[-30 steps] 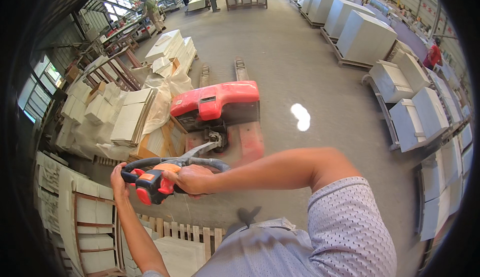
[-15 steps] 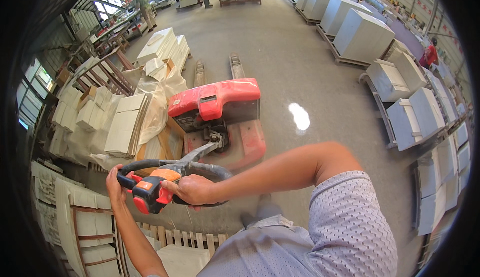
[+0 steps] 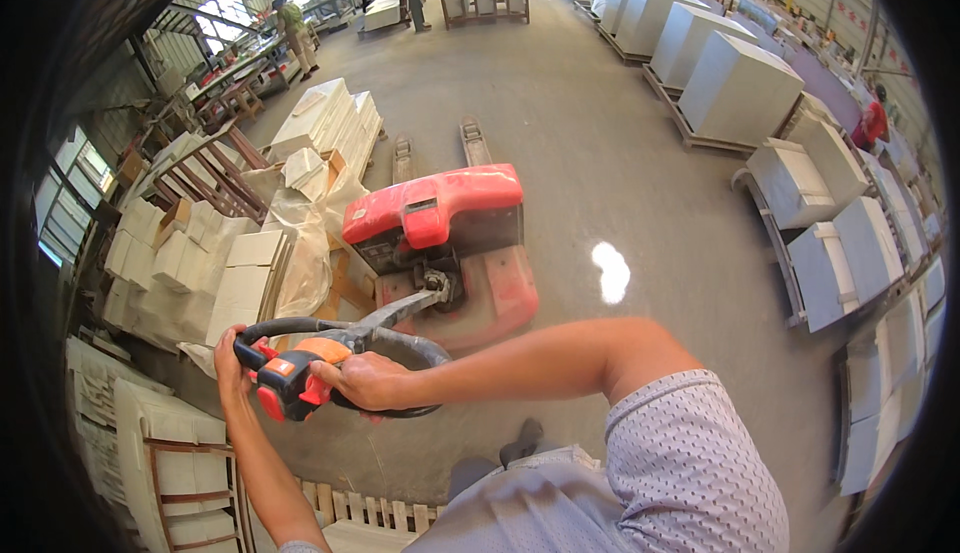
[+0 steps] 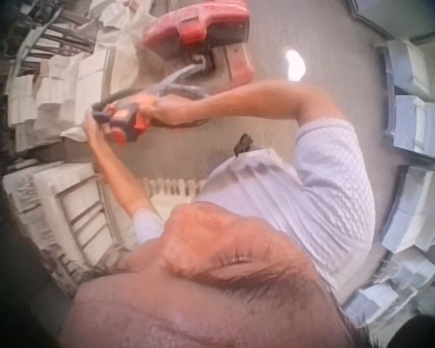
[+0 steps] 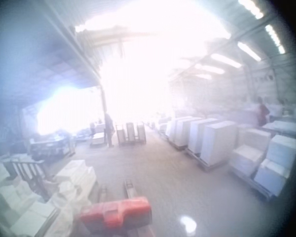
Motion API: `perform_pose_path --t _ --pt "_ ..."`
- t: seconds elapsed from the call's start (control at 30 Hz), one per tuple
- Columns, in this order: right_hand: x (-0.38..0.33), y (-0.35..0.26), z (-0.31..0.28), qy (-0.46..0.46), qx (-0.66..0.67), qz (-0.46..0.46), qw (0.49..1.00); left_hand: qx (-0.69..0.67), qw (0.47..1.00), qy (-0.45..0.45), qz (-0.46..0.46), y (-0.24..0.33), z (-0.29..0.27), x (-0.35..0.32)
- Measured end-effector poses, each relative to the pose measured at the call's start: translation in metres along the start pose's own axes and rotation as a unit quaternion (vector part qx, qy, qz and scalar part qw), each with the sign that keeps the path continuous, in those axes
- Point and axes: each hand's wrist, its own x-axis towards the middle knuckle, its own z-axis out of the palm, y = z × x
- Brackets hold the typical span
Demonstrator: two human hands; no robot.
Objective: The person operates a red electric pallet jack in a warehouse, steering and moving it among stacks of white panels and wooden frames. The person navigates around other workers and equipment, positioning the pallet jack to transport materials.
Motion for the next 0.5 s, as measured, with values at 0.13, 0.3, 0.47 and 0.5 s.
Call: perform_pose_path --t 0.13,0.3,0.47,0.5 --pt "0.018 0.015 -0.038 0.013 -0.031 0.006 0.999 -0.014 1.0 0.011 0.002 -0.011 0.034 0.033" --pt "0.045 0.036 -0.099 0.04 -0.06 -0.001 0.997 -0.001 1.0 -0.002 0.015 -0.028 0.079 0.086" --pt "0.067 0.067 -0.176 0.145 -0.252 -0.067 0.954 0.033 0.998 -0.015 0.054 -0.049 0.143 0.142" --pt "0.068 0.07 -0.192 0.181 -0.33 -0.085 0.923 0.023 0.999 -0.011 0.043 -0.054 0.158 0.155"
